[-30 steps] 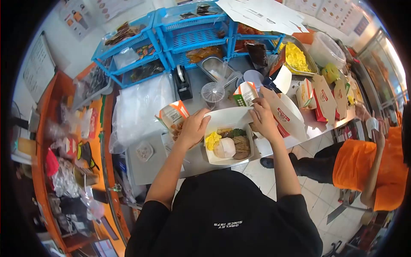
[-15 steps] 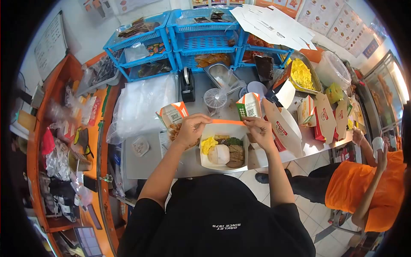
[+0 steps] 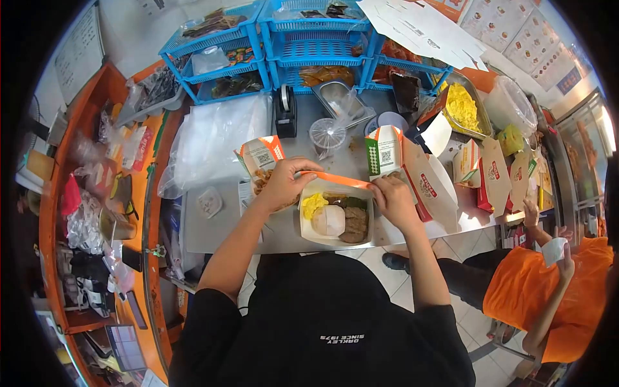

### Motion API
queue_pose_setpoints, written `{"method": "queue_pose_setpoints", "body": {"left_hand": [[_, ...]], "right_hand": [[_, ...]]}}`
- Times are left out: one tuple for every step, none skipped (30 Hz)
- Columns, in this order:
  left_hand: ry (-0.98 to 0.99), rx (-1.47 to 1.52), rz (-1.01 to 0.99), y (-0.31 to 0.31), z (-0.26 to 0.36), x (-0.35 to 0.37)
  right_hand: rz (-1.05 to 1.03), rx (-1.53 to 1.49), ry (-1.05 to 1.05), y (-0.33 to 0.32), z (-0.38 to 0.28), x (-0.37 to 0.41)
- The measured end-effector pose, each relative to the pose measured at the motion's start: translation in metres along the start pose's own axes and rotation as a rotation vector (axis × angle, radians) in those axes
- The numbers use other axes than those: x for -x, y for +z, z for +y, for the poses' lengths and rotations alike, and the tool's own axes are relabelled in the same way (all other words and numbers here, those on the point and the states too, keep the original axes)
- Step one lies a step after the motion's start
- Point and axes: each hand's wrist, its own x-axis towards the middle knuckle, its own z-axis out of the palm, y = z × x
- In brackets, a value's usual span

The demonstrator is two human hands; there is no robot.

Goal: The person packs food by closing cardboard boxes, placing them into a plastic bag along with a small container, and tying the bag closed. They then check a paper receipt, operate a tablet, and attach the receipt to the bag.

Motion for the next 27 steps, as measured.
{"method": "queue_pose_setpoints", "body": {"left_hand": [[0.001, 0.003, 0.0, 0.0, 0.0, 0.001], [-0.028, 0.046, -0.04, -0.001, 0.001, 0.003], [-0.053, 0.085, -0.079, -0.003, 0.004, 0.004], [-0.048, 0.084, -0.077, -0.008, 0.007, 0.007], [-0.091, 0.093, -0.281, -0.015, 0.01, 0.014], [-0.135, 0.102, -0.486, -0.018, 0.012, 0.022], [-0.15, 0.014, -0.512, -0.013, 0.004, 0.03], [-0.152, 0.014, -0.515, -0.006, -0.001, 0.041], [-0.184, -0.141, -0.425, 0.005, 0.001, 0.051], [-0.215, -0.296, -0.332, 0.016, 0.002, 0.061], [-0.217, -0.293, -0.333, 0.026, 0.003, 0.071], [-0.265, -0.483, -0.181, 0.036, 0.004, 0.08], [-0.312, -0.671, -0.024, 0.043, 0.006, 0.086], [-0.315, -0.672, -0.024, 0.048, 0.009, 0.089], [-0.404, -0.744, 0.015, 0.05, 0.014, 0.092], [-0.494, -0.816, 0.055, 0.05, 0.018, 0.094], [-0.501, -0.818, 0.059, 0.047, 0.021, 0.094], [-0.602, -0.747, 0.02, 0.043, 0.022, 0.093], [-0.703, -0.672, -0.016, 0.04, 0.023, 0.093], [-0.714, -0.675, -0.001, 0.041, 0.02, 0.095], [-0.607, -0.667, 0.049, 0.042, 0.016, 0.1], [-0.503, -0.674, 0.117, 0.04, 0.016, 0.104], [-0.477, -0.595, 0.152, 0.039, 0.023, 0.107], [-0.453, -0.544, 0.23, 0.038, 0.029, 0.109], [-0.535, -0.452, 0.211, 0.034, 0.027, 0.112], [-0.477, -0.521, 0.197, 0.039, 0.003, 0.119], [-0.471, -0.693, 0.186, 0.042, 0.001, 0.12]], "right_hand": [[-0.001, 0.003, 0.001, 0.002, -0.001, 0.001], [0.029, 0.01, -0.027, 0.004, -0.001, 0.004], [0.064, 0.018, -0.058, 0.004, -0.003, 0.004], [0.066, 0.02, -0.061, -0.001, -0.003, 0.007], [-0.057, -0.154, -0.008, -0.009, -0.004, 0.013], [-0.182, -0.329, 0.048, -0.013, -0.007, 0.02], [-0.182, -0.332, 0.05, -0.005, -0.007, 0.029], [-0.139, -0.363, 0.055, 0.006, -0.005, 0.039], [-0.098, -0.392, 0.059, 0.016, -0.004, 0.048], [-0.099, -0.392, 0.061, 0.023, -0.008, 0.055], [-0.053, -0.278, 0.141, 0.03, -0.014, 0.059], [-0.006, -0.162, 0.221, 0.038, -0.018, 0.064], [0.01, -0.104, 0.266, 0.046, -0.02, 0.066], [0.007, -0.106, 0.266, 0.051, -0.024, 0.069], [0.059, 0.051, 0.31, 0.053, -0.033, 0.069], [0.111, 0.208, 0.351, 0.056, -0.039, 0.069], [0.102, 0.192, 0.399, 0.059, -0.037, 0.071], [0.098, 0.188, 0.389, 0.059, -0.036, 0.071], [0.131, 0.218, 0.404, 0.057, -0.036, 0.071], [0.164, 0.246, 0.415, 0.056, -0.034, 0.071], [0.199, 0.211, 0.367, 0.054, -0.027, 0.071], [0.149, 0.216, 0.393, 0.053, -0.02, 0.073], [0.086, 0.222, 0.411, 0.049, -0.018, 0.08], [0.099, 0.167, 0.415, 0.057, -0.012, 0.088], [-0.032, 0.127, 0.5, 0.054, -0.007, 0.09], [-0.035, 0.016, 0.537, 0.063, 0.015, 0.098], [-0.176, -0.174, 0.533, 0.066, 0.059, 0.115]]}}
